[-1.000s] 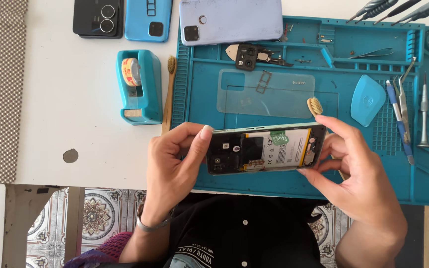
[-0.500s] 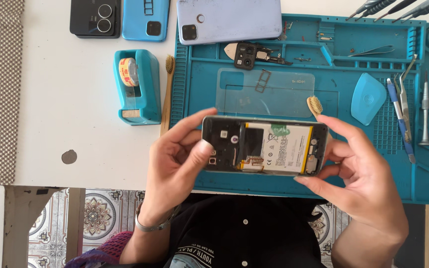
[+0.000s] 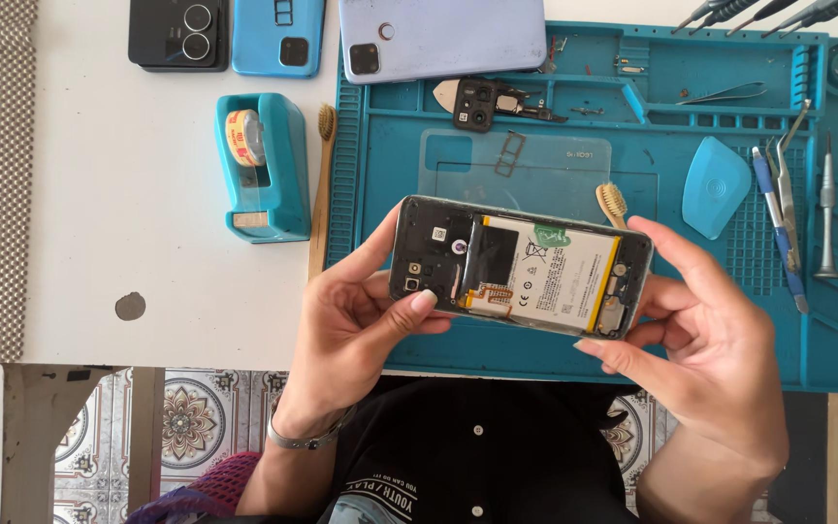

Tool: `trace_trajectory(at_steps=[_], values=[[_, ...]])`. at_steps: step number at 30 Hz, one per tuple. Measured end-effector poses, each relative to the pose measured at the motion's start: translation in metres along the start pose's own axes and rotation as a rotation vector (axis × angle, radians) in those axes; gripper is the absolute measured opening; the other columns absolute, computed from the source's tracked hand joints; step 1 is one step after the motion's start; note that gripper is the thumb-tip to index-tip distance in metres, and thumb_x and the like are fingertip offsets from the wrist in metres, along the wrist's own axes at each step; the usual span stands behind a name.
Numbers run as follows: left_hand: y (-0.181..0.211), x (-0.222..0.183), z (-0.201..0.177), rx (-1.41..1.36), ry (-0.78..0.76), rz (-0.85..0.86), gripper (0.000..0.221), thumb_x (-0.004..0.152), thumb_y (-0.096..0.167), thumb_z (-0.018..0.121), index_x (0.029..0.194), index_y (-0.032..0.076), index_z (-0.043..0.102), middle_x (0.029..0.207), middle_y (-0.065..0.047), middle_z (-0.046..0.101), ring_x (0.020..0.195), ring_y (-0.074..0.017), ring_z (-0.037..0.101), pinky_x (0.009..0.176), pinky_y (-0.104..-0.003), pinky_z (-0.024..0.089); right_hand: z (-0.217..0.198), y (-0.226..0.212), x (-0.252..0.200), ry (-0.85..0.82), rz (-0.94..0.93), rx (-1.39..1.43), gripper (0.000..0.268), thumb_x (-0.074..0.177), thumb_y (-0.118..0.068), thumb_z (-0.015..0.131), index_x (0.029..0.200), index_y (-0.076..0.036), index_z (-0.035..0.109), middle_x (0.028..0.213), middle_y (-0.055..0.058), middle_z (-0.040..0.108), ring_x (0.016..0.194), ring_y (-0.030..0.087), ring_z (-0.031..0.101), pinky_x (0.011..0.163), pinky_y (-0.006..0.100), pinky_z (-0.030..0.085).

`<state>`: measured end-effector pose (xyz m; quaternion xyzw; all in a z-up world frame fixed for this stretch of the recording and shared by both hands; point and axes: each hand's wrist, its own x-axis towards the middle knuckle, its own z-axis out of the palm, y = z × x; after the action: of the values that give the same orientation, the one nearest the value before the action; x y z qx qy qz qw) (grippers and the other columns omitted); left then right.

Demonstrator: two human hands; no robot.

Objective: The person cleans the internal components of a disassembled smartphone using a wooden brush. They then reassemble the device by placing the screen assembly and battery back into the chassis.

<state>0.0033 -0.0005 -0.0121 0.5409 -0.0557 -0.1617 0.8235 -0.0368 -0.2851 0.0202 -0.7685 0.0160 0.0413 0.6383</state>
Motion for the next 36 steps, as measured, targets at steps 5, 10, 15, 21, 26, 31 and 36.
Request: trace_trajectory(at_steps=[5, 10, 15, 21, 26, 31, 36], values=[[0.011, -0.003, 0.001, 0.116, -0.048, 0.056, 0.086, 0.089, 0.001, 0.076, 0.161, -0.004, 0.027, 0.124, -0.016, 0.073, 0.112, -0.0181, 0.069, 0.101, -0.033, 0.058, -0.005, 0.006, 0.003, -0.033, -0.049, -0.102, 0.097, 0.070, 0.004, 0.085, 0.158, 0.002, 0.045, 0.095, 0.013, 0.074, 0.083, 0.014, 0.072, 0.065, 0.027, 0.061], [0.029, -0.003, 0.002, 1.061, 0.070, 0.175, 0.089, 0.071, 0.028, 0.091, 0.146, 0.000, 0.053, 0.100, -0.009, 0.072, 0.096, -0.0241, 0.060, 0.087, -0.039, 0.051, -0.013, 0.001, 0.013, -0.002, -0.098, -0.656, 0.093, 0.055, -0.017, 0.096, 0.141, -0.006, 0.062, 0.090, 0.007, 0.069, 0.076, 0.016, 0.064, 0.056, 0.030, 0.050], [0.028, -0.003, 0.012, 1.314, 0.033, 0.269, 0.076, 0.081, 0.037, 0.082, 0.139, -0.004, 0.056, 0.108, -0.011, 0.064, 0.099, -0.0323, 0.050, 0.091, -0.046, 0.042, -0.013, 0.004, 0.019, -0.049, -0.412, -1.000, 0.087, 0.056, -0.039, 0.092, 0.130, -0.003, 0.067, 0.107, 0.008, 0.061, 0.097, 0.028, 0.053, 0.081, 0.039, 0.050], [0.025, -0.005, 0.014, 1.400, 0.055, 0.246, 0.076, 0.081, 0.041, 0.081, 0.137, -0.004, 0.058, 0.111, -0.015, 0.050, 0.101, -0.0347, 0.045, 0.089, -0.049, 0.042, -0.025, 0.016, 0.027, -0.136, -0.398, -1.062, 0.089, 0.054, -0.053, 0.087, 0.128, -0.005, 0.069, 0.108, 0.006, 0.061, 0.097, 0.025, 0.050, 0.088, 0.041, 0.039], [0.023, -0.003, 0.017, 1.386, 0.040, 0.281, 0.087, 0.081, 0.049, 0.080, 0.141, -0.008, 0.056, 0.125, -0.017, 0.052, 0.109, -0.0350, 0.049, 0.093, -0.048, 0.042, -0.034, 0.020, 0.032, -0.196, -0.413, -1.158, 0.101, 0.055, -0.060, 0.085, 0.136, -0.003, 0.068, 0.107, 0.002, 0.062, 0.097, 0.022, 0.050, 0.084, 0.038, 0.033], [0.016, 0.004, 0.030, 1.418, -0.125, 0.520, 0.060, 0.087, 0.036, 0.077, 0.134, 0.000, 0.063, 0.148, -0.014, 0.052, 0.140, -0.0353, 0.046, 0.108, -0.048, 0.040, -0.031, 0.008, 0.035, -0.204, -0.397, -1.116, 0.083, 0.056, -0.053, 0.086, 0.125, -0.010, 0.072, 0.116, 0.000, 0.066, 0.092, 0.019, 0.052, 0.081, 0.037, 0.032], [0.010, 0.010, 0.033, 1.375, -0.155, 0.474, 0.054, 0.092, 0.031, 0.074, 0.135, 0.000, 0.062, 0.149, -0.011, 0.056, 0.145, -0.0319, 0.046, 0.113, -0.048, 0.040, -0.027, 0.000, 0.041, -0.211, -0.427, -1.137, 0.079, 0.053, -0.055, 0.084, 0.119, -0.013, 0.075, 0.114, -0.004, 0.067, 0.092, 0.018, 0.052, 0.081, 0.037, 0.031]])
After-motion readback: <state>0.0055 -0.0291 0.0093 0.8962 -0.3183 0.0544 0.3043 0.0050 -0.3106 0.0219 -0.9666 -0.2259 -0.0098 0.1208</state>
